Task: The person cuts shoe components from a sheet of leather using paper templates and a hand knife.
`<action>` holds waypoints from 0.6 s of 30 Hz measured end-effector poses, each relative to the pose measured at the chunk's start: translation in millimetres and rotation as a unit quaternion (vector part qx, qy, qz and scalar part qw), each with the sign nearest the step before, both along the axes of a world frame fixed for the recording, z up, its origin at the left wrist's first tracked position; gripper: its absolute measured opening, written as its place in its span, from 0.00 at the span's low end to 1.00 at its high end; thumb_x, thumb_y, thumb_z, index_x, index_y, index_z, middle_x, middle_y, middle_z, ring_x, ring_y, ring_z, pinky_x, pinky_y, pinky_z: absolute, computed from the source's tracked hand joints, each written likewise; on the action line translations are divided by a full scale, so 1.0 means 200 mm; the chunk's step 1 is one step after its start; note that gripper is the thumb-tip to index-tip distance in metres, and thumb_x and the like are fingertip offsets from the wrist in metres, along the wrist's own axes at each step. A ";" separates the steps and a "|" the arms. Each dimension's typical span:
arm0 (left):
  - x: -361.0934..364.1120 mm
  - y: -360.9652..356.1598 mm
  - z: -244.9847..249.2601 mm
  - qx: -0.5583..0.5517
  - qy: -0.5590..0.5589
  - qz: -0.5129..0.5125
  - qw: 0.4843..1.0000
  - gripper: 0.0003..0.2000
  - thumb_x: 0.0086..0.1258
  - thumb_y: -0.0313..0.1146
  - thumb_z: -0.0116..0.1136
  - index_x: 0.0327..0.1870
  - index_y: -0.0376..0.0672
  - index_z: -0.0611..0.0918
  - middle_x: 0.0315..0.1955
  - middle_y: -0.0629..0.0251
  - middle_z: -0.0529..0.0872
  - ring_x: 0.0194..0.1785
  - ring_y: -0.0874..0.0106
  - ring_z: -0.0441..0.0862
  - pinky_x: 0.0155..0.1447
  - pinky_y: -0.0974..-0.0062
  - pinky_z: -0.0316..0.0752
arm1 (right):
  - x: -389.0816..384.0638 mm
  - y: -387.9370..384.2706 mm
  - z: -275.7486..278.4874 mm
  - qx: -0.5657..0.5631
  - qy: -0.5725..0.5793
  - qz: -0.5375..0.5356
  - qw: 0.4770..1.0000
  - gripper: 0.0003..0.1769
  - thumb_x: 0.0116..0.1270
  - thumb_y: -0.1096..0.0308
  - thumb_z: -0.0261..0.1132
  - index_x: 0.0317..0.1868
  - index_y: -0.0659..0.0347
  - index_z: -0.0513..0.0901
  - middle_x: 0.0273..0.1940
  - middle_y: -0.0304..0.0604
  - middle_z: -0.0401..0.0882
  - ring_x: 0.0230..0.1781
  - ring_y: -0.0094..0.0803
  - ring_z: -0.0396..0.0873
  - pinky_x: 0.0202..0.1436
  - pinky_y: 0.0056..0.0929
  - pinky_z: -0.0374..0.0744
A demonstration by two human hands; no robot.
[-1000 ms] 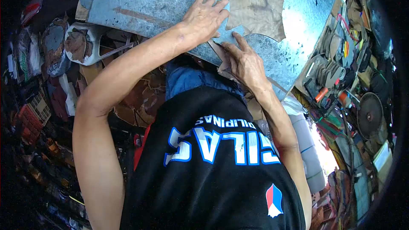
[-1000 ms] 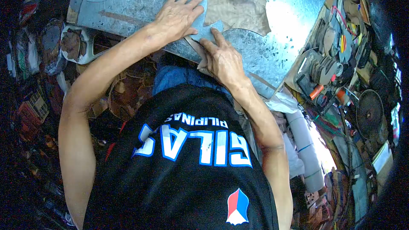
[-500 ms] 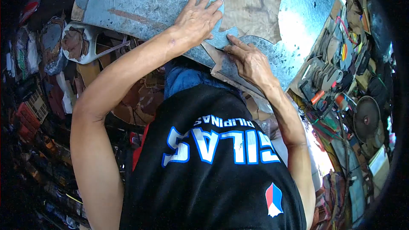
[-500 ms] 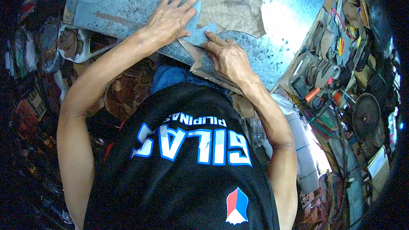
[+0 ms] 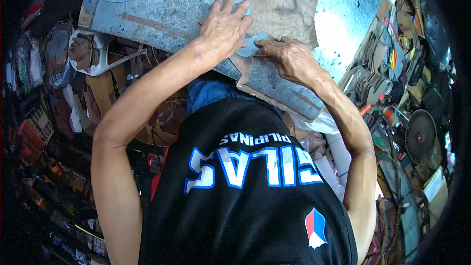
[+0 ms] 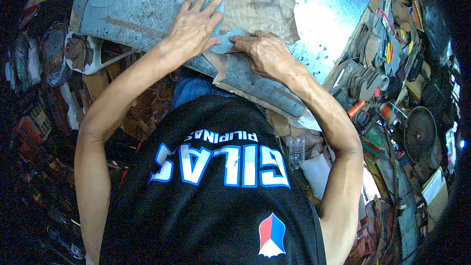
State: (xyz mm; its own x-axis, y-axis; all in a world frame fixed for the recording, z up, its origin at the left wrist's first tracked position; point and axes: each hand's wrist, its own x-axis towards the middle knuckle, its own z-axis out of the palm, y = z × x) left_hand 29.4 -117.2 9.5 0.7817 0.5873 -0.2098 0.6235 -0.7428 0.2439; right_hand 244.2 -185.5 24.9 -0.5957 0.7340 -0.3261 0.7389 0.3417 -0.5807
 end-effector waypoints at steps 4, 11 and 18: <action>0.03 -0.04 -0.02 0.032 -0.031 0.041 0.998 0.26 0.54 0.47 0.72 0.48 0.39 0.79 0.64 0.54 0.71 0.64 0.53 0.69 0.61 0.55 0.67 | -0.01 -0.01 0.05 0.047 -0.024 0.002 0.999 0.21 0.57 0.76 0.62 0.52 0.54 0.84 0.59 0.38 0.81 0.47 0.46 0.82 0.53 0.40 0.81; 0.04 -0.04 0.01 0.024 -0.044 0.031 0.998 0.26 0.54 0.46 0.72 0.48 0.39 0.78 0.62 0.51 0.71 0.64 0.52 0.69 0.61 0.56 0.67 | 0.06 -0.05 0.19 -0.049 0.014 -0.159 0.986 0.17 0.63 0.73 0.62 0.54 0.59 0.82 0.53 0.55 0.81 0.46 0.51 0.82 0.52 0.43 0.80; 0.04 -0.11 0.01 0.027 -0.008 -0.081 0.996 0.18 0.64 0.33 0.58 0.56 0.49 0.78 0.54 0.55 0.76 0.51 0.61 0.75 0.57 0.63 0.67 | -0.12 -0.23 -0.01 0.089 0.094 -0.389 0.912 0.16 0.67 0.71 0.63 0.55 0.62 0.81 0.43 0.55 0.82 0.42 0.54 0.82 0.46 0.43 0.81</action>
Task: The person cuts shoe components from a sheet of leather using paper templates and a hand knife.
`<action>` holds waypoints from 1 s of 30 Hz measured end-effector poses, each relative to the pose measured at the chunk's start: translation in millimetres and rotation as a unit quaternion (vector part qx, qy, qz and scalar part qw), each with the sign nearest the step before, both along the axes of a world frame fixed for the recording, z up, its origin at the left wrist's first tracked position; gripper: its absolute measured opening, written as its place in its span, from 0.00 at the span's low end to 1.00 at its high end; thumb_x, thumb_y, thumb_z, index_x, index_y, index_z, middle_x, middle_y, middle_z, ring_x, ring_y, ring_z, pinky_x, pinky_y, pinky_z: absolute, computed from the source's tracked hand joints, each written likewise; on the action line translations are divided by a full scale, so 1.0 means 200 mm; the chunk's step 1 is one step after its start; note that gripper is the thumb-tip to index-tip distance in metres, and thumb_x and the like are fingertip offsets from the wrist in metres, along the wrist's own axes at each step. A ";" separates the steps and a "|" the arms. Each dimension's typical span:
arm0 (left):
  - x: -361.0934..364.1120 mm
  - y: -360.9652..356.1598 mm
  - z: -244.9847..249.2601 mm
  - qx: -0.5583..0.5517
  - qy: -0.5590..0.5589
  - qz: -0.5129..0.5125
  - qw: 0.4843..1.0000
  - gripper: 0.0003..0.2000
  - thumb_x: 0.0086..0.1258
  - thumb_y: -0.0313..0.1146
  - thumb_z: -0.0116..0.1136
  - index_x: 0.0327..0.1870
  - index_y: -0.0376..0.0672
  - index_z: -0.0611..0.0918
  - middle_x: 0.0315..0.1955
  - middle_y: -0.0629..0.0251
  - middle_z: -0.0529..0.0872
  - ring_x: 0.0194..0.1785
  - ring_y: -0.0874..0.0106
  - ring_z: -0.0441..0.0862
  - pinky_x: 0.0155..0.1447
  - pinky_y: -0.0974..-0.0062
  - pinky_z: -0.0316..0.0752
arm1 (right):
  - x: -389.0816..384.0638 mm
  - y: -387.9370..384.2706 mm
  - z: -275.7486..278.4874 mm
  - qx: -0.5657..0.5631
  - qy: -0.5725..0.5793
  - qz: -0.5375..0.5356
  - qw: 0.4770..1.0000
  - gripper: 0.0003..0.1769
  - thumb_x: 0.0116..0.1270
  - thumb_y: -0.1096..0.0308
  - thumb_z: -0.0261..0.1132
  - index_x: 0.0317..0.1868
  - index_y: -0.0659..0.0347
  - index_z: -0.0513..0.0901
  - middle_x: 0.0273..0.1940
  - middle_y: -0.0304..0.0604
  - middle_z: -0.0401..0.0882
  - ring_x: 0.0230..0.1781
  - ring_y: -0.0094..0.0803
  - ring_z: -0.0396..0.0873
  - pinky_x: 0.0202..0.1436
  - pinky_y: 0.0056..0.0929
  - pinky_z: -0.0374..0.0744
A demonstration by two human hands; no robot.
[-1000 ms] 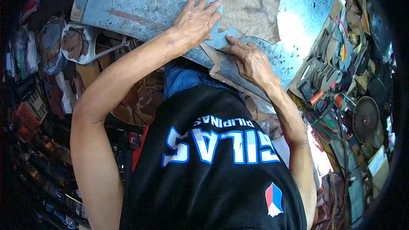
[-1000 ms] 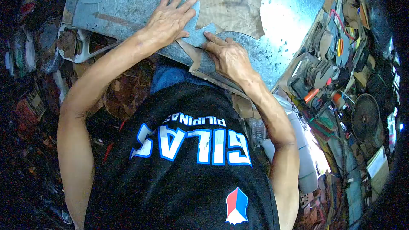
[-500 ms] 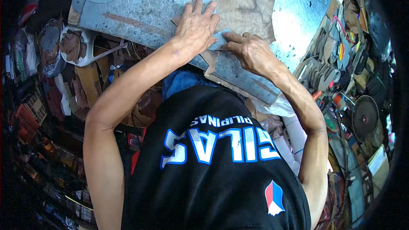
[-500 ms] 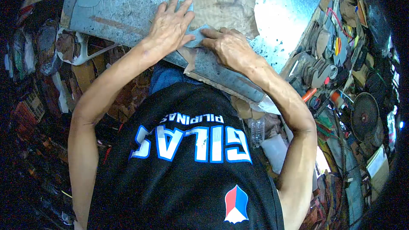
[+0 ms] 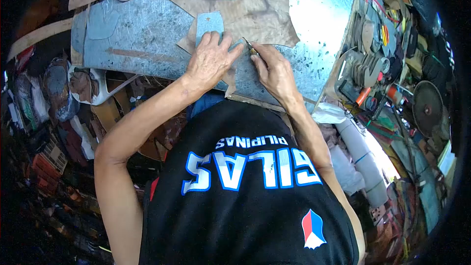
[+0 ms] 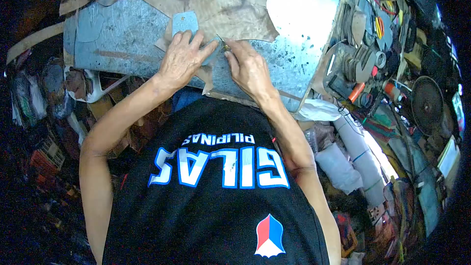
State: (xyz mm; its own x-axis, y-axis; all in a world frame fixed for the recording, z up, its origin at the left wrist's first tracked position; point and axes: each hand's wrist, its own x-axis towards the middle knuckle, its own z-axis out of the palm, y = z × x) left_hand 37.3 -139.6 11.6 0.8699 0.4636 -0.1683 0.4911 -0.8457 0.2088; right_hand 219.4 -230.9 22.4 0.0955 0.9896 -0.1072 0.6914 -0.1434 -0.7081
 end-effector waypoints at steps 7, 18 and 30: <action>0.01 0.01 0.01 0.018 0.022 -0.037 0.999 0.22 0.65 0.30 0.54 0.62 0.53 0.77 0.52 0.57 0.76 0.50 0.62 0.75 0.56 0.65 0.67 | 0.00 -0.01 -0.02 -0.027 0.001 0.000 1.000 0.16 0.66 0.71 0.63 0.55 0.61 0.81 0.44 0.52 0.82 0.39 0.53 0.83 0.40 0.43 0.82; 0.03 0.02 0.02 0.027 0.047 -0.044 0.998 0.23 0.65 0.31 0.54 0.63 0.54 0.77 0.52 0.56 0.76 0.49 0.62 0.75 0.55 0.65 0.67 | -0.02 0.00 -0.01 -0.046 -0.059 0.008 0.997 0.15 0.67 0.70 0.61 0.53 0.61 0.82 0.41 0.53 0.81 0.37 0.54 0.82 0.39 0.46 0.81; 0.03 0.02 0.02 0.037 0.033 -0.056 0.997 0.23 0.64 0.30 0.54 0.62 0.53 0.78 0.50 0.56 0.76 0.45 0.62 0.76 0.53 0.64 0.68 | -0.07 -0.09 0.02 -0.082 -0.036 -0.046 0.995 0.14 0.68 0.70 0.61 0.53 0.61 0.81 0.46 0.53 0.80 0.40 0.56 0.82 0.40 0.47 0.80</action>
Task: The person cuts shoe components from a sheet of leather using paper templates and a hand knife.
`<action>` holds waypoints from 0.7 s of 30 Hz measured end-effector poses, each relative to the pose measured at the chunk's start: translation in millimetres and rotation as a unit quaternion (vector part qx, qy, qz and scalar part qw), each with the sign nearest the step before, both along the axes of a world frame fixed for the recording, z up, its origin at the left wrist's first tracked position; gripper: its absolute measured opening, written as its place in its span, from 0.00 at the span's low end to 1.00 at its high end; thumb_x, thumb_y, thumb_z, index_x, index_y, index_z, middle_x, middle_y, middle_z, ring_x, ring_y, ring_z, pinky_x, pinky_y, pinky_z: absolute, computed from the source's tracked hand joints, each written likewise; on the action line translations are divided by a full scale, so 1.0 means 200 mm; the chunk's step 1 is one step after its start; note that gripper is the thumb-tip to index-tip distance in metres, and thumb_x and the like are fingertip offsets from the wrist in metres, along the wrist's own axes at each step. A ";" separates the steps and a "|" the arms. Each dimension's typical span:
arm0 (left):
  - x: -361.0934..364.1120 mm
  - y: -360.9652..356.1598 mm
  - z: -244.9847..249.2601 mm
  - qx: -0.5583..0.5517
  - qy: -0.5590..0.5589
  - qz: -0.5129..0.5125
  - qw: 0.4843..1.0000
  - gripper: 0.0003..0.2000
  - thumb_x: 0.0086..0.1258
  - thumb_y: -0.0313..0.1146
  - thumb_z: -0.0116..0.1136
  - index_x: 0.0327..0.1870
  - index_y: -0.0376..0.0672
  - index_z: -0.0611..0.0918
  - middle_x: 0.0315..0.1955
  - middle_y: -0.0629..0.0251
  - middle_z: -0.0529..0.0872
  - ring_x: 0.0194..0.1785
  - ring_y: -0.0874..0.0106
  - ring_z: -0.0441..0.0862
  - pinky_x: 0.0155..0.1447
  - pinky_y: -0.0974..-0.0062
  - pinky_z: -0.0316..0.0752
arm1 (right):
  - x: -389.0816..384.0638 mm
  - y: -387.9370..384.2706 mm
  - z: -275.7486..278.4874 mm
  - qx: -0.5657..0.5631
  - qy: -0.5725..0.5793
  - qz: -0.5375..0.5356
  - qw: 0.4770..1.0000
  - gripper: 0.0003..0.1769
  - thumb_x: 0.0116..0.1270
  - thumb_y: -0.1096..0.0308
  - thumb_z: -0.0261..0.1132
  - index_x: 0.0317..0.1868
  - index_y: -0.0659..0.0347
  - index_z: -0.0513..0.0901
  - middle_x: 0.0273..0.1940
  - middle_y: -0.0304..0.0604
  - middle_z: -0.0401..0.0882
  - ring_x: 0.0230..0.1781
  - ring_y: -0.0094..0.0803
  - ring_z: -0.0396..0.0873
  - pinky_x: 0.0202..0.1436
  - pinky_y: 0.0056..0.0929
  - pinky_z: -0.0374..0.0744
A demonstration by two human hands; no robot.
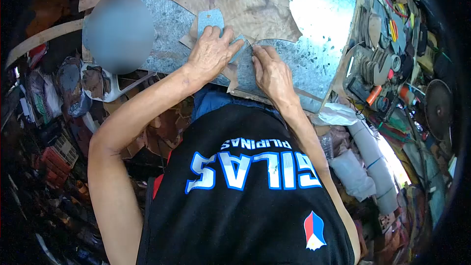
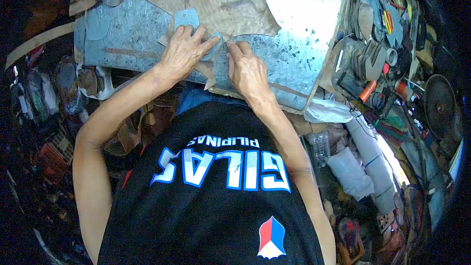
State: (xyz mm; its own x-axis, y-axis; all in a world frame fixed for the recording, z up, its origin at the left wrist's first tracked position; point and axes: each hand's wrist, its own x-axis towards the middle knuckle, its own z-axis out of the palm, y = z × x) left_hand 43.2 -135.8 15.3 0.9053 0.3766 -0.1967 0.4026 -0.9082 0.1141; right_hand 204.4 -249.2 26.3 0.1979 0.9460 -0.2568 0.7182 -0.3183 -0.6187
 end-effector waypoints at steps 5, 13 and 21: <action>0.00 0.02 -0.01 0.004 -0.023 -0.021 0.999 0.22 0.64 0.30 0.54 0.61 0.53 0.79 0.45 0.59 0.76 0.42 0.63 0.77 0.51 0.65 0.69 | -0.07 -0.03 0.01 0.010 0.011 -0.058 0.998 0.14 0.68 0.71 0.61 0.53 0.63 0.81 0.53 0.54 0.79 0.46 0.57 0.81 0.47 0.45 0.81; 0.00 0.10 -0.05 0.034 -0.012 -0.118 0.992 0.20 0.66 0.39 0.58 0.60 0.54 0.79 0.40 0.60 0.77 0.40 0.64 0.78 0.46 0.65 0.69 | -0.30 -0.06 -0.01 0.029 0.010 -0.222 0.975 0.15 0.68 0.71 0.61 0.53 0.67 0.80 0.61 0.61 0.74 0.54 0.60 0.78 0.55 0.48 0.79; 0.04 0.18 -0.06 0.047 -0.008 -0.226 0.973 0.23 0.67 0.46 0.58 0.61 0.49 0.78 0.37 0.59 0.78 0.39 0.63 0.80 0.44 0.64 0.69 | -0.54 -0.01 -0.04 0.060 -0.013 -0.360 0.931 0.15 0.68 0.72 0.60 0.53 0.69 0.79 0.61 0.65 0.72 0.54 0.63 0.77 0.57 0.48 0.78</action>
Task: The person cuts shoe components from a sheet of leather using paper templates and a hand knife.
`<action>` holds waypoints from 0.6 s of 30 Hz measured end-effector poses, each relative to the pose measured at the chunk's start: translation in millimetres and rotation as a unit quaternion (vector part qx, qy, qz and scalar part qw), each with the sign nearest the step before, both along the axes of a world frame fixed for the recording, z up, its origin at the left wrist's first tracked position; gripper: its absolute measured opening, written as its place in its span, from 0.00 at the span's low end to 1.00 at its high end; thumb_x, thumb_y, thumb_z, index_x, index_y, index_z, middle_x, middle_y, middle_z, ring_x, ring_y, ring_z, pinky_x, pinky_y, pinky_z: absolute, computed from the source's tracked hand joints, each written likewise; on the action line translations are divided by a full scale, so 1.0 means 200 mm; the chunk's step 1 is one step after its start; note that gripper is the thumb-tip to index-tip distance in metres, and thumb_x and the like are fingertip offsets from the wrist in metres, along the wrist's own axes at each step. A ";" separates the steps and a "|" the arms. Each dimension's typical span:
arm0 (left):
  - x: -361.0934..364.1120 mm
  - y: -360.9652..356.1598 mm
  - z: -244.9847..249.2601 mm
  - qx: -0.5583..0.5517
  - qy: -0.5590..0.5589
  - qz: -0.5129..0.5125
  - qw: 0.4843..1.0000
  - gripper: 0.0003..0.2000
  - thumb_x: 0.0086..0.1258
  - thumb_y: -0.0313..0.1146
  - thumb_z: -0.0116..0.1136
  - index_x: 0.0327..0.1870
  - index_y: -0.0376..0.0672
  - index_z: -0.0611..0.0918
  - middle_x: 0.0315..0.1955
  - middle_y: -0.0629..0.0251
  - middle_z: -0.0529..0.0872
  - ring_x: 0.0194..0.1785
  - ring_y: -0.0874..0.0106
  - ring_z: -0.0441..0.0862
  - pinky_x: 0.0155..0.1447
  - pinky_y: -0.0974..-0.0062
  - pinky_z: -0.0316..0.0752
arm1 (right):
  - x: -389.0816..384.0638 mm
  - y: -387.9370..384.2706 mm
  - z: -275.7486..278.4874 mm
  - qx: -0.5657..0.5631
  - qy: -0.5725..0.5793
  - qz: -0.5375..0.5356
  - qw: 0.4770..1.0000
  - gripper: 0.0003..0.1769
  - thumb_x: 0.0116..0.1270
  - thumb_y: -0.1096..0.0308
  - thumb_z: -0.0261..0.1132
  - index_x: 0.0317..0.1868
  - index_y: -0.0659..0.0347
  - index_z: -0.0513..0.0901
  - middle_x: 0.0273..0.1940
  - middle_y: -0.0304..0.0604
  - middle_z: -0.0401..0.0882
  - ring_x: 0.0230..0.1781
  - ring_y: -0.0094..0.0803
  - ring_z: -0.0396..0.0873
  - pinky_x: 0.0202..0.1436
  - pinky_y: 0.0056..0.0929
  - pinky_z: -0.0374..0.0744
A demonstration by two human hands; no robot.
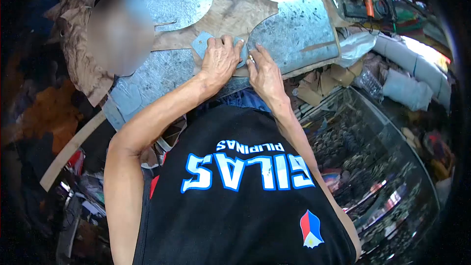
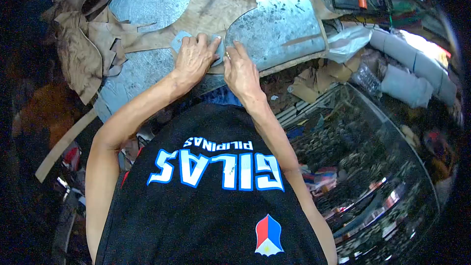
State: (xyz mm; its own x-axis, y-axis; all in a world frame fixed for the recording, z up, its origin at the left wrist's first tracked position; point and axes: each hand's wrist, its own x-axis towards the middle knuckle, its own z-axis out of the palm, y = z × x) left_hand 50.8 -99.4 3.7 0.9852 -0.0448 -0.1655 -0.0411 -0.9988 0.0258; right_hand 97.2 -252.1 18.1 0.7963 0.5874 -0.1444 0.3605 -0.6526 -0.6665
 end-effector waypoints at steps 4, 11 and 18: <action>0.00 0.01 0.00 0.000 0.007 -0.020 1.000 0.24 0.66 0.47 0.59 0.60 0.46 0.78 0.36 0.59 0.78 0.38 0.63 0.80 0.42 0.64 0.70 | -0.07 0.02 -0.02 0.008 -0.020 -0.039 0.999 0.16 0.67 0.72 0.60 0.53 0.70 0.79 0.61 0.66 0.72 0.55 0.62 0.76 0.58 0.47 0.78; 0.01 0.02 -0.04 -0.008 -0.022 -0.030 0.999 0.24 0.65 0.49 0.61 0.59 0.46 0.78 0.36 0.58 0.80 0.39 0.62 0.82 0.43 0.64 0.71 | -0.19 0.02 -0.02 -0.005 -0.041 -0.082 0.996 0.16 0.67 0.72 0.60 0.52 0.71 0.79 0.61 0.66 0.73 0.56 0.62 0.75 0.59 0.47 0.77; 0.01 0.03 -0.05 -0.008 -0.017 -0.043 0.999 0.23 0.66 0.49 0.60 0.56 0.44 0.78 0.35 0.57 0.81 0.38 0.62 0.83 0.43 0.63 0.73 | -0.29 0.02 0.02 -0.011 -0.015 -0.121 0.992 0.16 0.67 0.72 0.59 0.53 0.72 0.79 0.62 0.66 0.72 0.58 0.62 0.75 0.60 0.46 0.76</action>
State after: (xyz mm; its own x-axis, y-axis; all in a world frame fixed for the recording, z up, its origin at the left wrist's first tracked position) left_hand 52.9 -93.9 -6.4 0.9828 -0.1308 -0.1302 -0.1269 -0.9912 0.0385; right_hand 38.4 -247.3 21.4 0.9180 0.3749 -0.1294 0.2103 -0.7369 -0.6425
